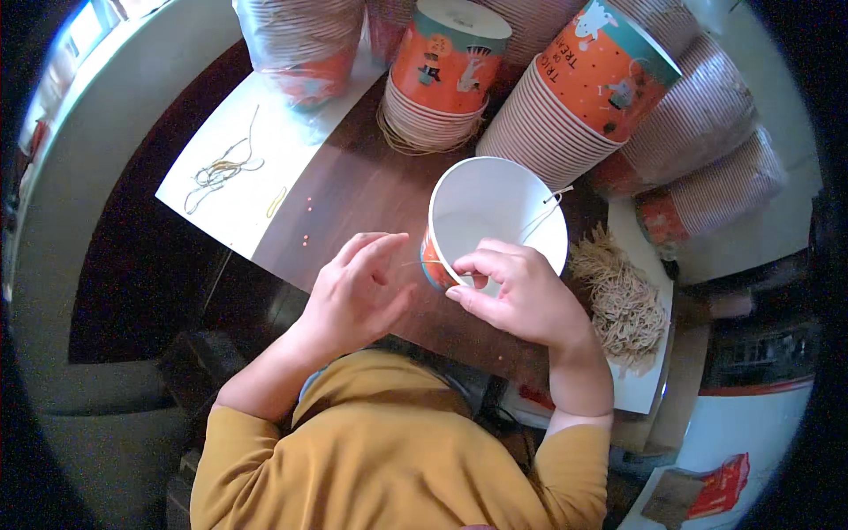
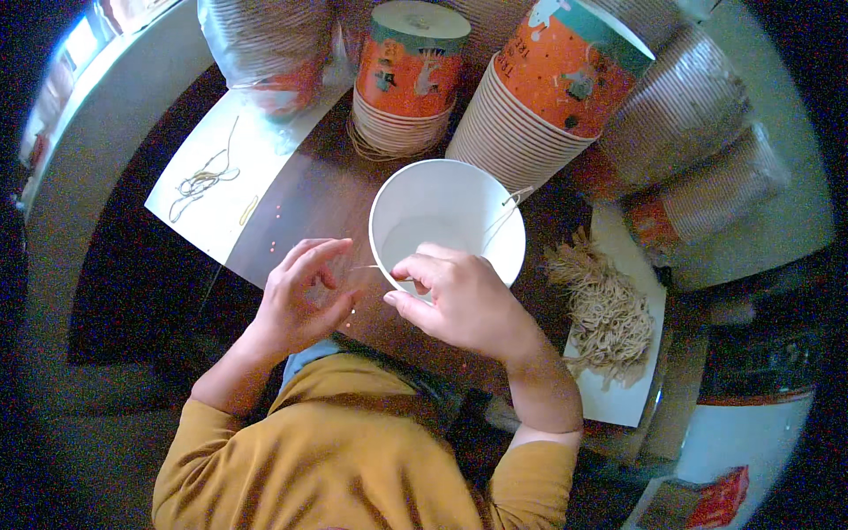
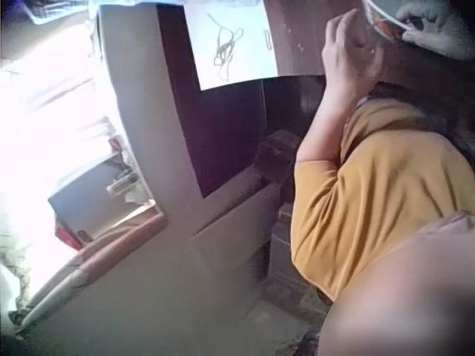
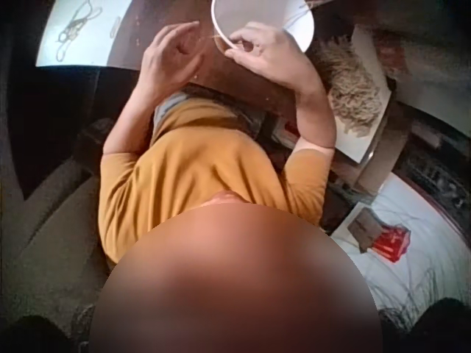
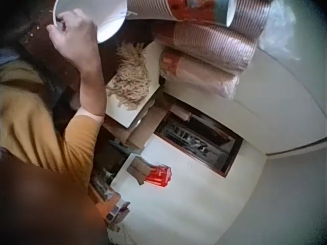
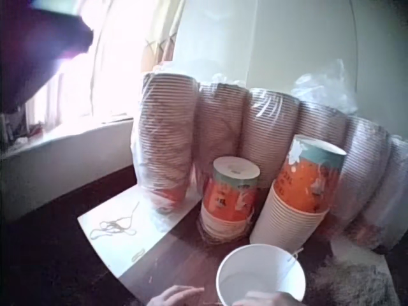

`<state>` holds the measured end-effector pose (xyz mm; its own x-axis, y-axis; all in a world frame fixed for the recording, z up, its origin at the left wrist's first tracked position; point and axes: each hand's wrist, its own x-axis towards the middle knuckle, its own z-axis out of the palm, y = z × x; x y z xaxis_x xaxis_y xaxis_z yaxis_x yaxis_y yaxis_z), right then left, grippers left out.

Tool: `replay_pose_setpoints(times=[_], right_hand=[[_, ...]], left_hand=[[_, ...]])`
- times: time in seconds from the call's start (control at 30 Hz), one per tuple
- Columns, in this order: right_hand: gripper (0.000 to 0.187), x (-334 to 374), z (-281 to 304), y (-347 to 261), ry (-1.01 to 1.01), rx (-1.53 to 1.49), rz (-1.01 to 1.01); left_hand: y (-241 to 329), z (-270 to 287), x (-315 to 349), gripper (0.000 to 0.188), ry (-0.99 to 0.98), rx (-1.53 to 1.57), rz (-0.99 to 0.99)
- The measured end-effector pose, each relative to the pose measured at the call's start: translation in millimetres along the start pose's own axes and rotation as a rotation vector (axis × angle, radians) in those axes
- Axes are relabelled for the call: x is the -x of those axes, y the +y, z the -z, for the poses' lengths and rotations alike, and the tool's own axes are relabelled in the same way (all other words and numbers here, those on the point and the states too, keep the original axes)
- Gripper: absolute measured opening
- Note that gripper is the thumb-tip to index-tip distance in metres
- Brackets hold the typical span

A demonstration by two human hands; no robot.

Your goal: Attaching and knotting strings to pre-punched paper cups to create handles.

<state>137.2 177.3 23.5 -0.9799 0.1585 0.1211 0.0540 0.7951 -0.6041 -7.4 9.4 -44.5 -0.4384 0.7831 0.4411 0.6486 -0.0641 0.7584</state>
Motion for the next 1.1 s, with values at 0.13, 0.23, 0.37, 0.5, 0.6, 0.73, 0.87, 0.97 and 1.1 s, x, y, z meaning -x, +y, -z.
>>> replay_pose_setpoints(times=[0.13,0.23,0.37,0.5,0.6,0.73,0.87,0.97,1.1], right_hand=[[0.023,0,3,-2,-0.021,-0.021,-0.008],[0.023,2,8,-1,-0.015,-0.03,-0.01],[0.022,12,36,6,-0.102,0.033,-0.033],[0.012,6,53,1,-0.101,0.02,0.079],[0.011,-5,64,-7,-0.109,-0.023,0.195],[0.012,-32,73,-17,-0.172,-0.024,0.284],[0.017,-63,63,-20,-0.364,-0.184,0.18],[0.018,-71,51,-19,-0.395,-0.211,0.057],[0.011,-49,29,-10,0.416,0.263,0.352]], left_hand=[[-1,-9,-6,0.024,-0.103,0.054,0.042],[4,0,-15,0.01,-0.162,0.081,0.017],[10,29,-20,0.013,-0.313,0.617,0.299],[9,18,-37,0.013,-0.251,0.721,-0.008],[21,4,-48,0.018,-0.329,1.048,0.288],[9,-5,-43,0.018,-0.349,1.114,0.415],[14,-1,-38,0.013,-0.381,1.026,0.42],[16,-2,-35,0.016,-0.332,0.955,0.433],[15,4,-29,0.016,-0.296,0.904,0.329]])
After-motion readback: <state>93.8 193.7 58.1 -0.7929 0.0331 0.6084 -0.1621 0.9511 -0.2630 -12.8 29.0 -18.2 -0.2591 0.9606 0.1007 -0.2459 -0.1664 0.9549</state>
